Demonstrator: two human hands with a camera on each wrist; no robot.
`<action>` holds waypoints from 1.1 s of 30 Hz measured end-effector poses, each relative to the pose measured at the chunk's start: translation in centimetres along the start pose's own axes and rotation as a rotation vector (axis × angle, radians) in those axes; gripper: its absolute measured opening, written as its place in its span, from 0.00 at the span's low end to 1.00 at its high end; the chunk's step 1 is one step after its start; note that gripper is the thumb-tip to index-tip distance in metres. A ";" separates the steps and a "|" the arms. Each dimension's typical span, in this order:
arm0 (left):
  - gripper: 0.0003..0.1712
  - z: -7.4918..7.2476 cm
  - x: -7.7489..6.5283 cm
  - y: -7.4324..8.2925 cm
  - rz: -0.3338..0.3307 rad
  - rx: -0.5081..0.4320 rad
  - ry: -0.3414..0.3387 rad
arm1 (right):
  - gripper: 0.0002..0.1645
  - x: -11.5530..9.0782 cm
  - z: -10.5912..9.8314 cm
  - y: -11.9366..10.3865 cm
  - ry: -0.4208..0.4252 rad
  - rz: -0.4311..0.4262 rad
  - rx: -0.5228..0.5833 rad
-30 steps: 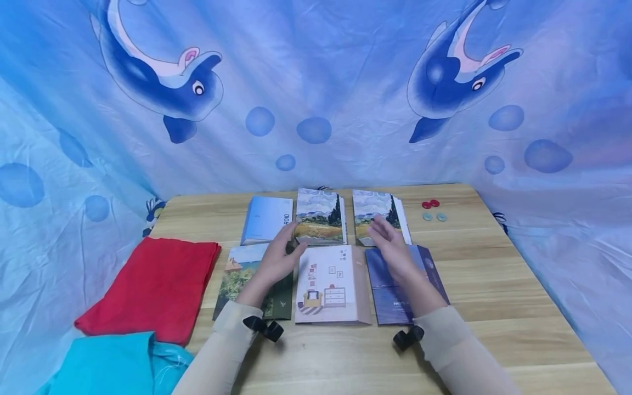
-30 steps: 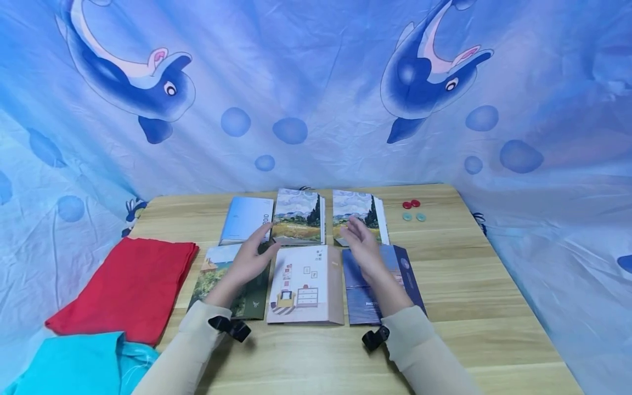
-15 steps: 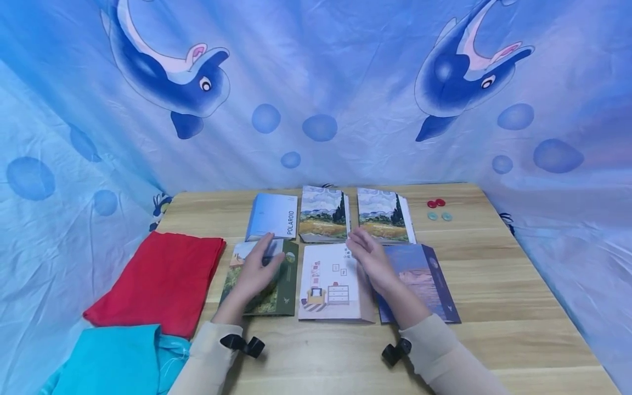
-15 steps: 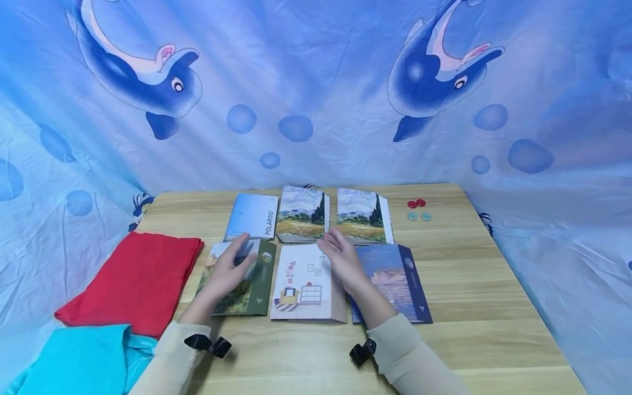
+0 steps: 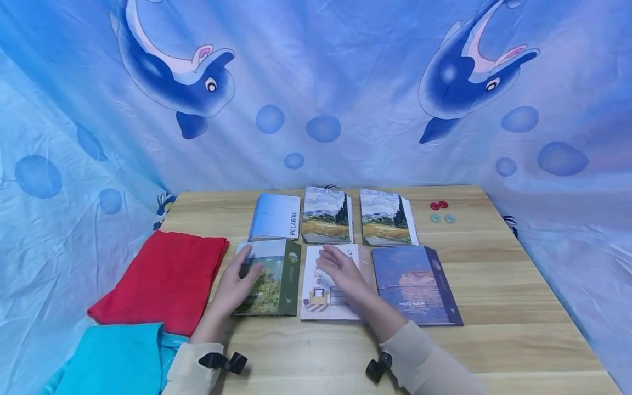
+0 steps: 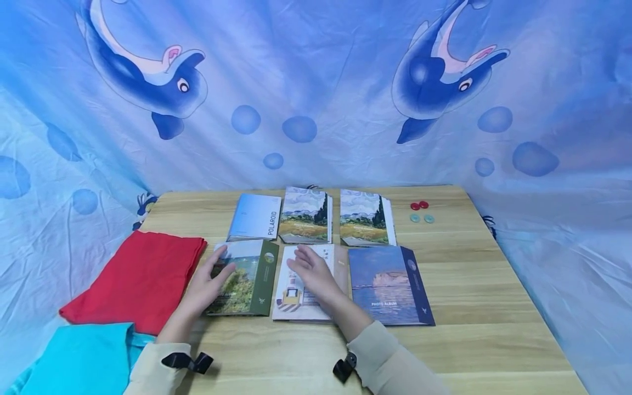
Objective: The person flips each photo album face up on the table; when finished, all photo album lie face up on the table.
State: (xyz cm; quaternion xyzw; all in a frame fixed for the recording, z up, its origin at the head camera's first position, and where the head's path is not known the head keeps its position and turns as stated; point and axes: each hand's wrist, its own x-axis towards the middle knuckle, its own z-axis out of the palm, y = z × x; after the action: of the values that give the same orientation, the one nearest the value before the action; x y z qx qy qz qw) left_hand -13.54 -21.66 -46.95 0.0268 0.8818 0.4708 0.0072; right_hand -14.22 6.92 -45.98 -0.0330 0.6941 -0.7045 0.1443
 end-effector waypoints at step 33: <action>0.37 0.2 -0.7 -1.1 -0.096 -0.092 -0.004 | 0.53 -1.5 6.7 0.9 -0.204 -0.075 -0.406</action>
State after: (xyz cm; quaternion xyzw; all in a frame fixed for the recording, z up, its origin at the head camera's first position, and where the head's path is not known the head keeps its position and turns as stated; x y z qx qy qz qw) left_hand -12.89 -22.10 -47.97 -0.0151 0.8595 0.5098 0.0327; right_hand -10.93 0.77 -46.43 -0.1582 0.8018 -0.5481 0.1779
